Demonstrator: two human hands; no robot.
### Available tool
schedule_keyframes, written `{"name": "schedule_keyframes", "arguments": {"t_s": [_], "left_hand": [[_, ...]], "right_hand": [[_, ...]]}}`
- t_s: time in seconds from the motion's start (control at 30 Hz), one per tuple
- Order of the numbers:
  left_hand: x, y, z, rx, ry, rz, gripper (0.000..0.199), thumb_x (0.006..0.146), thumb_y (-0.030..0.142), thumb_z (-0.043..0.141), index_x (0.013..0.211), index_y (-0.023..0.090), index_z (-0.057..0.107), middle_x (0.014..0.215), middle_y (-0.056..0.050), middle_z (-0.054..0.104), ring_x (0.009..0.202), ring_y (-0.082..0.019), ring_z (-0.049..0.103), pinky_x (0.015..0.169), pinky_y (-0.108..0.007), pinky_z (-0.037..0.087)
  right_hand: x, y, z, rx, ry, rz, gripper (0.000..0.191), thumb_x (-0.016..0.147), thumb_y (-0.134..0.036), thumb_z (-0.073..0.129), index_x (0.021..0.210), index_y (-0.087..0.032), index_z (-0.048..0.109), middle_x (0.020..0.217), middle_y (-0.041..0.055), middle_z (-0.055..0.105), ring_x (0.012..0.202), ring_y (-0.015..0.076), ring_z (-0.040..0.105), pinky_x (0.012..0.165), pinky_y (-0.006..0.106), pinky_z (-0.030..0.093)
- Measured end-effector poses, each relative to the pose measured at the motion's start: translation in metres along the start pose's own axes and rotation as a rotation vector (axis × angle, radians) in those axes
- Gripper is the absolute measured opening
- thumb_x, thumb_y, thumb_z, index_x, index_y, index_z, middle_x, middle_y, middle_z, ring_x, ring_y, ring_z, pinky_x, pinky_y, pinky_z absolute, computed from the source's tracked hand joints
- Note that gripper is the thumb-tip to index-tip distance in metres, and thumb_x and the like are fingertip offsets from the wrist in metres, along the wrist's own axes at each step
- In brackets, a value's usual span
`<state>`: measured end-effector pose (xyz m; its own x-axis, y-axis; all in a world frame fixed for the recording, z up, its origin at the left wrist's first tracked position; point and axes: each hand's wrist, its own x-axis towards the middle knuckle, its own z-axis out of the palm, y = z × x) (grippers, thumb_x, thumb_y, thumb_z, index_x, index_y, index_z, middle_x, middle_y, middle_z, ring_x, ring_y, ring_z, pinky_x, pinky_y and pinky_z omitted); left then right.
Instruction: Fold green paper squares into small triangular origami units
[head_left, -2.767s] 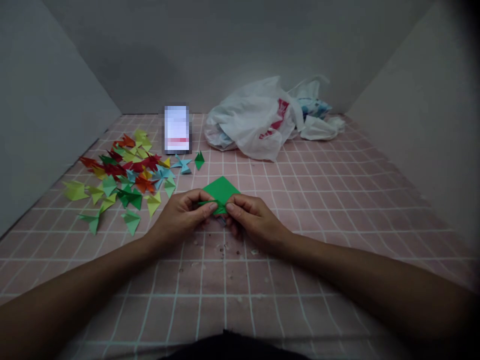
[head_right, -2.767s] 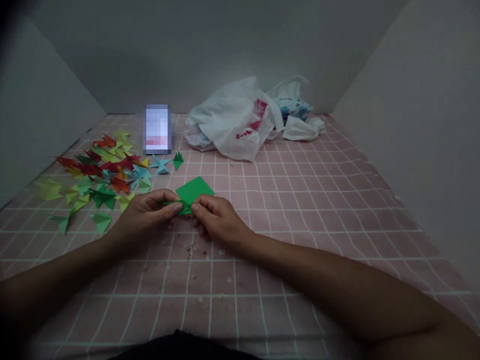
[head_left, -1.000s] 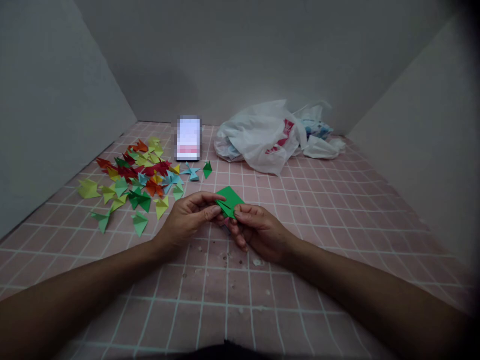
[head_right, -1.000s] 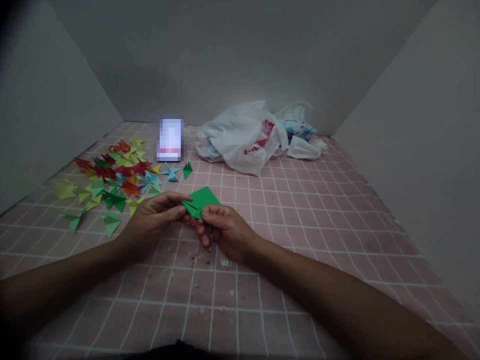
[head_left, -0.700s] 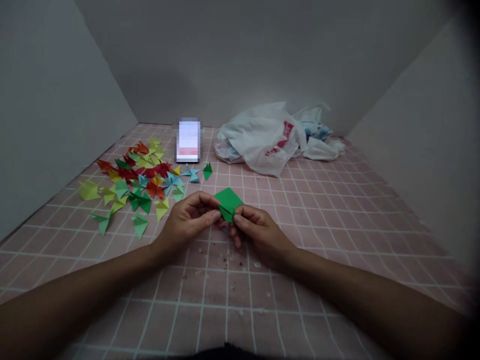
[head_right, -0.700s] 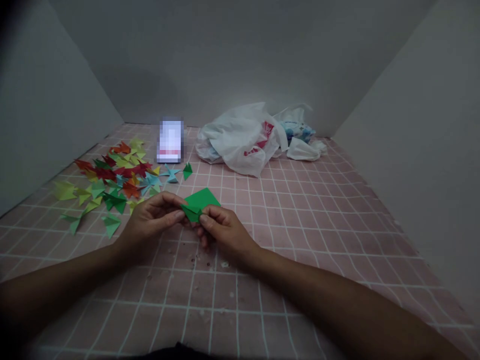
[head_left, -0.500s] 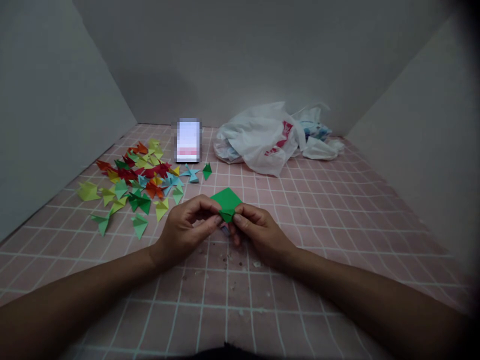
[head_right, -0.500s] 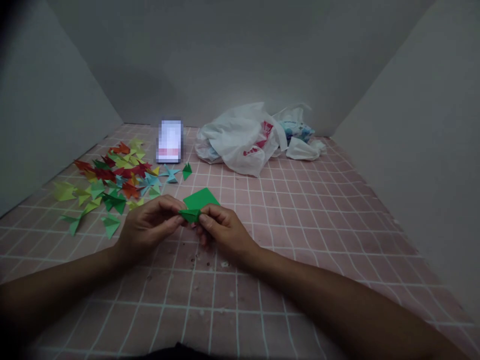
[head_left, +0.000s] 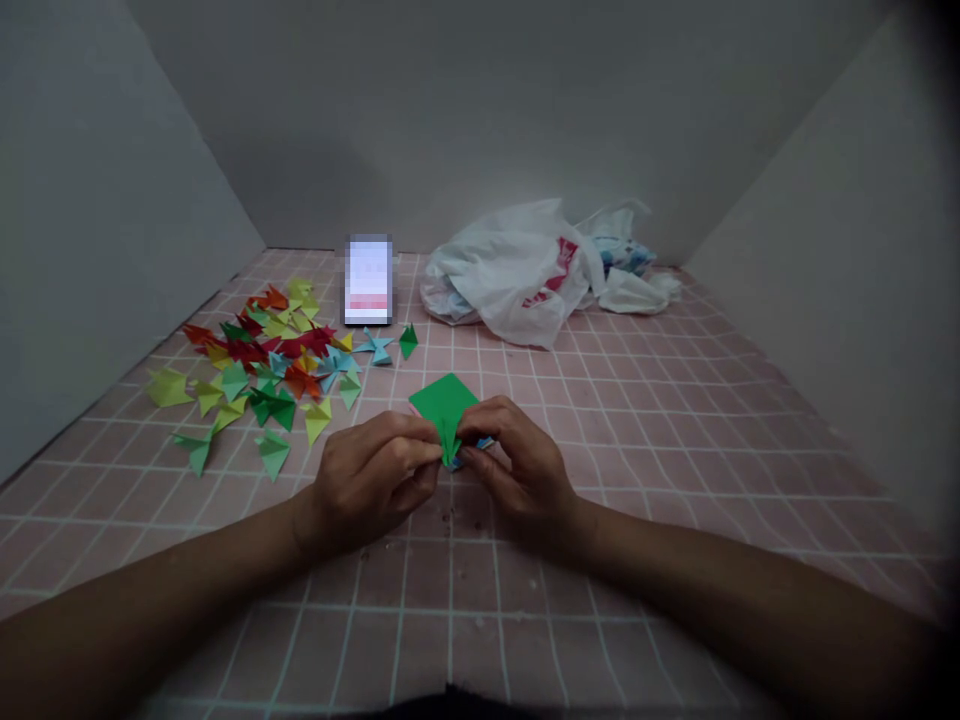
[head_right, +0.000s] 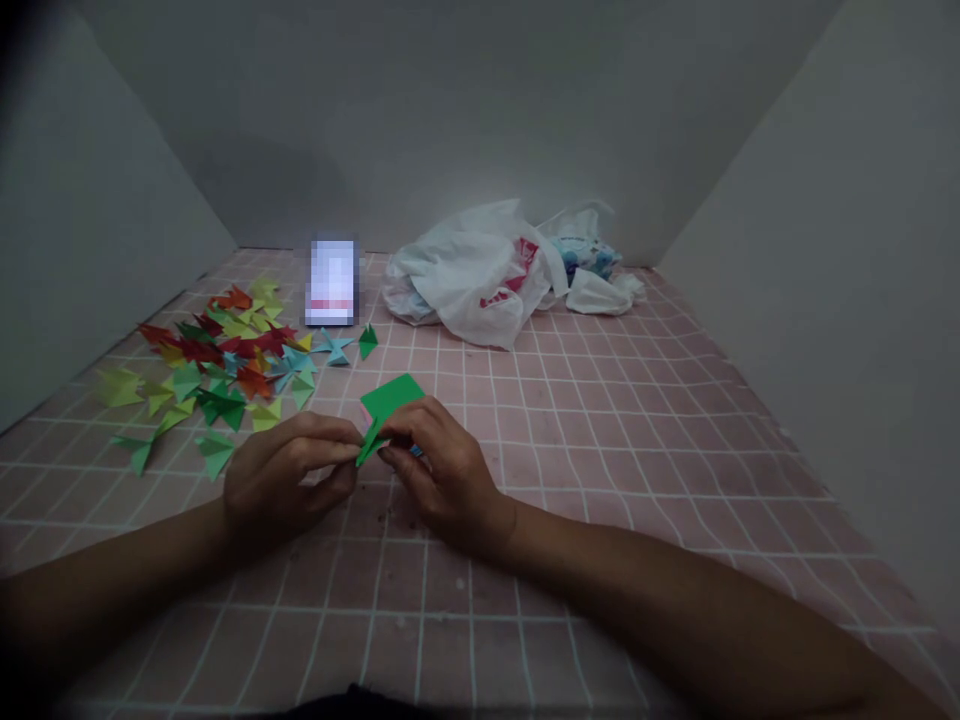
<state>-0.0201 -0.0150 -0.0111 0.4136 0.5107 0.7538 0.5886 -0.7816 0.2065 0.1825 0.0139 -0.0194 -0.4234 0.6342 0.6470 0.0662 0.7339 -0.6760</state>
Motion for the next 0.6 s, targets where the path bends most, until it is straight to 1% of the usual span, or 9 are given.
{"name": "schedule_keyframes", "arguments": {"t_s": [0.07,0.17,0.27,0.33,0.4,0.47,0.53,0.6], "left_hand": [[-0.002,0.000,0.000,-0.012,-0.002,0.015,0.028,0.077,0.004,0.070,0.096,0.025,0.063,0.095,-0.004,0.077,0.082,-0.016,0.073,0.072,-0.025,0.057],[0.000,0.001,0.000,-0.018,0.009,-0.010,0.025,0.078,0.007,0.071,0.094,0.025,0.065,0.092,-0.003,0.077,0.081,-0.016,0.072,0.072,-0.026,0.057],[0.004,0.002,0.001,-0.032,0.025,-0.062,0.024,0.079,0.007,0.070,0.094,0.025,0.065,0.091,-0.003,0.077,0.082,-0.017,0.072,0.074,-0.028,0.057],[0.007,0.003,0.002,-0.053,0.030,-0.076,0.026,0.079,0.007,0.070,0.098,0.024,0.063,0.096,-0.005,0.076,0.087,-0.019,0.072,0.078,-0.031,0.058],[0.009,0.003,0.003,-0.097,0.016,-0.105,0.030,0.080,0.008,0.068,0.106,0.023,0.060,0.103,-0.008,0.074,0.095,-0.021,0.071,0.084,-0.033,0.057],[0.009,0.002,0.005,-0.151,-0.019,-0.175,0.033,0.083,0.010,0.066,0.112,0.022,0.057,0.106,-0.010,0.073,0.101,-0.022,0.070,0.087,-0.035,0.057],[0.008,0.000,0.005,-0.188,-0.059,-0.257,0.032,0.086,0.011,0.063,0.114,0.022,0.056,0.106,-0.009,0.072,0.101,-0.021,0.070,0.088,-0.035,0.056],[0.007,-0.001,0.006,-0.204,-0.077,-0.299,0.028,0.087,0.012,0.063,0.112,0.022,0.056,0.102,-0.007,0.071,0.097,-0.020,0.069,0.087,-0.034,0.056]], "right_hand": [[0.000,0.001,0.000,-0.006,-0.011,-0.021,0.016,0.096,-0.009,0.055,0.103,-0.023,0.058,0.094,0.0045,0.059,0.091,0.0187,0.058,0.080,0.034,0.050],[0.000,0.001,0.000,-0.002,-0.026,-0.030,0.017,0.096,-0.011,0.058,0.106,-0.023,0.060,0.100,0.0064,0.059,0.096,0.0194,0.059,0.082,0.036,0.052],[-0.001,0.002,0.000,0.026,-0.019,-0.009,0.017,0.096,-0.010,0.058,0.105,-0.024,0.063,0.099,0.0057,0.058,0.094,0.0183,0.060,0.081,0.035,0.052],[-0.001,0.003,0.000,0.063,-0.010,0.009,0.018,0.096,-0.010,0.057,0.103,-0.025,0.064,0.098,0.0047,0.058,0.092,0.0175,0.060,0.079,0.034,0.052],[-0.001,0.005,0.000,0.114,-0.010,0.051,0.017,0.096,-0.011,0.057,0.100,-0.026,0.066,0.097,0.0042,0.059,0.091,0.0175,0.060,0.080,0.035,0.052],[-0.001,0.008,0.001,0.178,-0.006,0.121,0.015,0.096,-0.014,0.059,0.098,-0.026,0.067,0.096,0.0036,0.060,0.092,0.0181,0.060,0.082,0.036,0.052],[-0.002,0.011,0.001,0.241,0.004,0.192,0.013,0.095,-0.016,0.061,0.096,-0.027,0.068,0.094,0.0032,0.061,0.093,0.0189,0.060,0.084,0.037,0.051],[-0.003,0.014,0.002,0.290,0.002,0.235,0.013,0.094,-0.017,0.063,0.095,-0.028,0.069,0.094,0.0026,0.061,0.092,0.0189,0.059,0.083,0.037,0.050]]}}
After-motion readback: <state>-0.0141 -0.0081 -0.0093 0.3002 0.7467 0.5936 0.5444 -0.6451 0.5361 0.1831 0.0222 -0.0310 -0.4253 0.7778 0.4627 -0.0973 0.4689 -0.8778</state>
